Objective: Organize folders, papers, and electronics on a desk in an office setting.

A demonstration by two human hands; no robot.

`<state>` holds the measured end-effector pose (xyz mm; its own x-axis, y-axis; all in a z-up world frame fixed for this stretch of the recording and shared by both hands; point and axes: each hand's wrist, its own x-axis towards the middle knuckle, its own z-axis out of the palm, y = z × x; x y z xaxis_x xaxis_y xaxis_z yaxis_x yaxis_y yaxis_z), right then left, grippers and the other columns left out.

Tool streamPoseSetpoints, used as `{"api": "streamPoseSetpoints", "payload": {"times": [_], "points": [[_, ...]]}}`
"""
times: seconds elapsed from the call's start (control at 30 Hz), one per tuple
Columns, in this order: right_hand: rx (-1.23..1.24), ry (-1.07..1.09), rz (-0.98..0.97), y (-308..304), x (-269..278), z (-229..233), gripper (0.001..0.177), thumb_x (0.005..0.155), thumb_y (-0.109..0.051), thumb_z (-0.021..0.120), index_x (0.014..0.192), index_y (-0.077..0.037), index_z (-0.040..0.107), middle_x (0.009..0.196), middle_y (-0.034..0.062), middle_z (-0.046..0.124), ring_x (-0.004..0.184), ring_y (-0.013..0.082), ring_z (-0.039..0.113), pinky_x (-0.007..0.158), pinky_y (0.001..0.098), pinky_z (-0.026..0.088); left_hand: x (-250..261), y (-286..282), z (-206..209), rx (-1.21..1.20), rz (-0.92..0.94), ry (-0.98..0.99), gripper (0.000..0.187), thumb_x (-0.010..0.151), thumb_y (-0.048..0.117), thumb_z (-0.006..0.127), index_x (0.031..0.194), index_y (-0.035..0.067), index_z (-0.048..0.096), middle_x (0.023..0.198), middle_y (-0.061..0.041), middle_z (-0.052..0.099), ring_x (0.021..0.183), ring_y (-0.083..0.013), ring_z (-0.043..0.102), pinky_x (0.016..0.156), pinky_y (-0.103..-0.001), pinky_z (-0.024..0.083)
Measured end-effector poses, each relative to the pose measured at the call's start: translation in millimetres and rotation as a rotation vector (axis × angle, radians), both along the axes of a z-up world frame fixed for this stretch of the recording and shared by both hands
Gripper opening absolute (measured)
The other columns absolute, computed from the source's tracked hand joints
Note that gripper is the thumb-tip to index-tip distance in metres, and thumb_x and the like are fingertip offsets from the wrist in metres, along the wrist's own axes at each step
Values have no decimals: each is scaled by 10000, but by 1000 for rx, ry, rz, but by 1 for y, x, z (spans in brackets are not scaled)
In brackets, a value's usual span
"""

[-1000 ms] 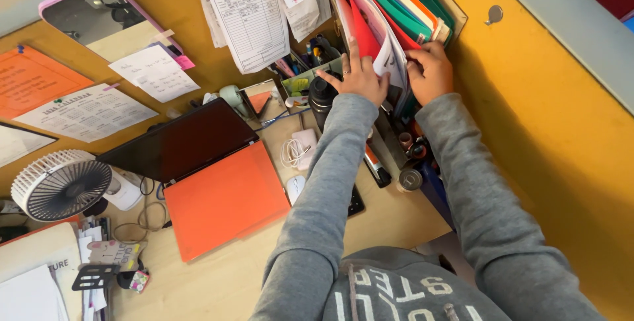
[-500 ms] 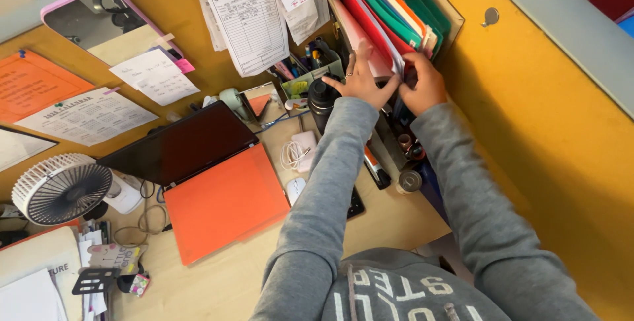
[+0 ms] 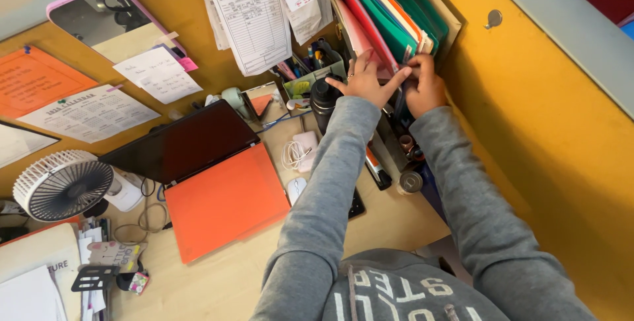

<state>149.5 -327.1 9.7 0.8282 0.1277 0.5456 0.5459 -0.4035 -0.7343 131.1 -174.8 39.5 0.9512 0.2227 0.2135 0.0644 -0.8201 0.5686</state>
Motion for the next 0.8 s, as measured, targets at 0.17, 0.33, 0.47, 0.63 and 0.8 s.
{"api": "streamPoseSetpoints", "payload": {"times": [0.17,0.33,0.47,0.63,0.8], "points": [[-21,-50,47,0,-3,0,422,901,79,598,1293,-57,523,1109,146,760,1066,370,736,869,405,568,5,0,-5,1,26,68,544,814,589,632,1116,151,745,1602,32,376,1524,-310,294,1046,-902,-45],[-167,-133,13,3,6,-13,380,856,-70,785,1213,-58,656,1148,186,721,1041,385,700,874,427,559,15,-2,-21,-59,18,73,347,837,387,640,1070,163,767,1620,45,348,1547,-324,270,1045,-915,-55],[-294,-274,-11,7,10,-15,394,832,-127,783,1195,-26,668,1225,234,684,1100,429,659,936,468,541,26,-9,-31,-247,65,-78,343,793,316,691,1100,195,783,1628,89,350,1566,-337,193,1035,-896,-60],[-372,27,-60,10,13,-16,419,871,-142,706,1267,-18,649,1122,283,676,987,486,645,833,548,529,17,-12,-2,-329,39,-247,346,834,280,678,1153,186,775,1609,63,461,1591,-304,226,1089,-857,-93],[-430,-77,-204,12,6,0,474,899,-85,632,1369,-131,671,1004,218,713,904,434,688,815,539,553,21,20,-12,-1171,-218,-564,544,972,274,667,1485,120,571,1340,-206,653,1156,-286,671,1090,-710,474]]}}
